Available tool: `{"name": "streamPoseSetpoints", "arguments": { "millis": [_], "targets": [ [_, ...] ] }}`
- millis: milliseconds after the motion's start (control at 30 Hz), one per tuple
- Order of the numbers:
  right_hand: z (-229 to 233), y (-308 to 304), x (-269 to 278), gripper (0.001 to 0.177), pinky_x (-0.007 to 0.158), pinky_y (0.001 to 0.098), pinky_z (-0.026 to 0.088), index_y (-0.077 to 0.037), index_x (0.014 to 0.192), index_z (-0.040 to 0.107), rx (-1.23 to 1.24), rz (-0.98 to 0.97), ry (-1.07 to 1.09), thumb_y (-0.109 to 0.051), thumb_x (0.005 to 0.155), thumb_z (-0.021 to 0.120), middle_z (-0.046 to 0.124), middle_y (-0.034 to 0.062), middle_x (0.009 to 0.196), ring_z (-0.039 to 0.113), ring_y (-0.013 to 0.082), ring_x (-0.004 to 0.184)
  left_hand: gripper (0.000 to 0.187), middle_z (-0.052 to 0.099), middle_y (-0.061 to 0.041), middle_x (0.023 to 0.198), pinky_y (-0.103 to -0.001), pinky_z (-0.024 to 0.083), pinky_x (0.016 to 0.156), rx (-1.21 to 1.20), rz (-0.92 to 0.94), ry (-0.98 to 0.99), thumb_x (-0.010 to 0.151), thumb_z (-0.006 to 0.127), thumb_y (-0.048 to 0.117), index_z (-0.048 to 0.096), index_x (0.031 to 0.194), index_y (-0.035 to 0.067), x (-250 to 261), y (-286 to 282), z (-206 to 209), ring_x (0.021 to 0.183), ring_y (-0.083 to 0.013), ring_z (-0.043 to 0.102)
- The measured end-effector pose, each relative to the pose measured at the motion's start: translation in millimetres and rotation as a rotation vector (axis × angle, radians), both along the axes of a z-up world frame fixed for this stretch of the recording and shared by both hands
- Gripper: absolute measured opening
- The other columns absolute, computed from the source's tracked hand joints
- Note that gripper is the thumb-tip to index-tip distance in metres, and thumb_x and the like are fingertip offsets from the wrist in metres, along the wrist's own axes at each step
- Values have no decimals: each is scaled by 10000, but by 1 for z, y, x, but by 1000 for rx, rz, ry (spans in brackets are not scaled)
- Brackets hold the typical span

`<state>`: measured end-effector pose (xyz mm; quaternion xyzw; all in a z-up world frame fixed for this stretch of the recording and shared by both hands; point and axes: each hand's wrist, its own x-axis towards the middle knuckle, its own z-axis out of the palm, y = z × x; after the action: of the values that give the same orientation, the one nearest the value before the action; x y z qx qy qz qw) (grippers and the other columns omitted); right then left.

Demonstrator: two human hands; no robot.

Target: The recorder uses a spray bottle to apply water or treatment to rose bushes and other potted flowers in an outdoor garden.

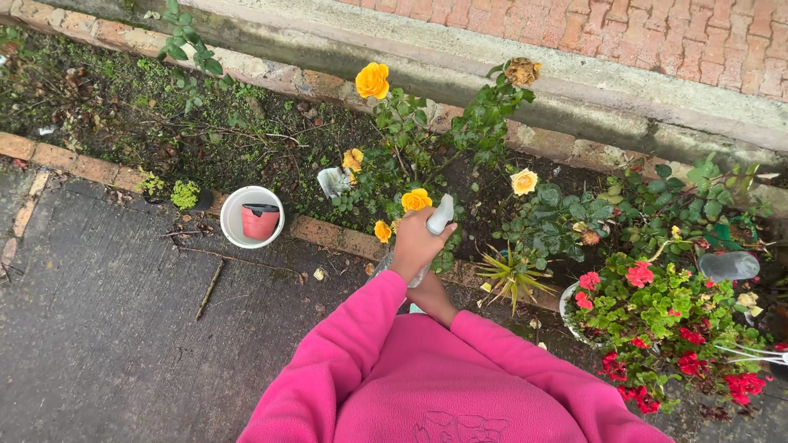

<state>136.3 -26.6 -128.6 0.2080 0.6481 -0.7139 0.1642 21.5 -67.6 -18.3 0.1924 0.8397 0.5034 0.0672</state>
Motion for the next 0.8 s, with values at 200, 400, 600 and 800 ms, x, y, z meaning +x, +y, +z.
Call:
{"name": "streamPoseSetpoints", "arguments": {
  "millis": [200, 400, 600, 800],
  "targets": [
    [-1, -6, 0, 382, 693, 321, 568, -34, 1054, 736, 168, 39, 53, -218, 739, 850, 781, 61, 940, 736, 151, 810, 333, 681, -214, 827, -472, 540, 763, -78, 123, -65, 779, 851, 297, 739, 927, 21, 1, -17, -11, 811, -396, 676],
    [24, -14, -8, 349, 671, 332, 566, -57, 985, 764, 292, 133, 91, -255, 709, 842, 791, 75, 893, 741, 168, 742, 316, 703, -195, 843, -478, 513, 749, 67, 262, 110, 752, 851, 259, 700, 878, 11, -1, -37, -2, 812, -394, 652],
    [-4, -11, -15, 438, 648, 356, 551, -33, 895, 787, 492, 158, 171, -392, 683, 923, 789, 67, 776, 740, 163, 665, 343, 660, -173, 769, -462, 502, 705, 23, 317, -27, 825, 857, 286, 637, 806, 23, -4, -57, -1, 771, -367, 650],
    [31, -11, -22, 500, 695, 318, 579, -85, 1003, 792, 536, 174, 110, -426, 661, 926, 812, 61, 873, 773, 139, 751, 334, 593, -146, 706, -427, 458, 622, 168, 438, 38, 834, 844, 230, 593, 788, 14, -7, -63, 10, 664, -318, 568]
  ]
}}
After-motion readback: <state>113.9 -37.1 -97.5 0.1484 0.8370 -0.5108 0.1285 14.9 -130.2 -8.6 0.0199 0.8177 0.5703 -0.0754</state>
